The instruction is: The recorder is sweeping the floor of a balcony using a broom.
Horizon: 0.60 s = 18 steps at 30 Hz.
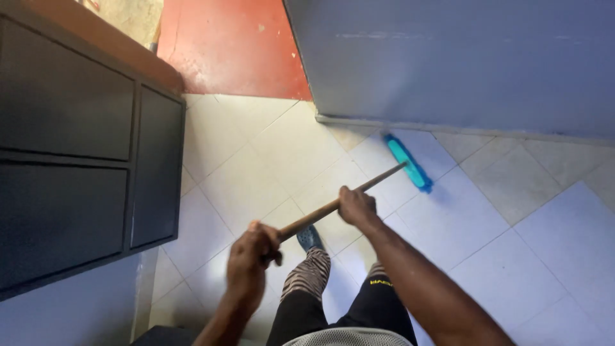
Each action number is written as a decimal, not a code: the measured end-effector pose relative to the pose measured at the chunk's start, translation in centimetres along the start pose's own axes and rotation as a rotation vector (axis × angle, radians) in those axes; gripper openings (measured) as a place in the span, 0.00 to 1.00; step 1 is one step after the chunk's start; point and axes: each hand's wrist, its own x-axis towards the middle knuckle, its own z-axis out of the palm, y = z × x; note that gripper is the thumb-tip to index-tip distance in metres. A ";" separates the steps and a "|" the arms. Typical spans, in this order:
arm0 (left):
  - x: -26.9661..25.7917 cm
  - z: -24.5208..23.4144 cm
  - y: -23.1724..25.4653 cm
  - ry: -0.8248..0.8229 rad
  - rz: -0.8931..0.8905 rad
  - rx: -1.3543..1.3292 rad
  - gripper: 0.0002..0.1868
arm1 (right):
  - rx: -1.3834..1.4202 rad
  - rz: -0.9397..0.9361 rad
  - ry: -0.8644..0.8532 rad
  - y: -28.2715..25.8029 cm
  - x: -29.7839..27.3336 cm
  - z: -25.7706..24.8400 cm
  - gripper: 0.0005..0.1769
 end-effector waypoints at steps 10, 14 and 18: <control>1.9 -8.0 1.4 0.113 0.027 -0.074 0.25 | -0.059 -0.170 -0.050 -12.0 6.3 4.1 0.13; 0.5 -10.2 5.9 0.022 0.185 -0.056 0.25 | 0.063 -0.187 0.093 -14.9 2.5 1.4 0.08; 0.7 -9.1 6.0 -0.158 0.168 -0.049 0.25 | 0.148 -0.028 0.210 -10.4 -3.3 0.4 0.09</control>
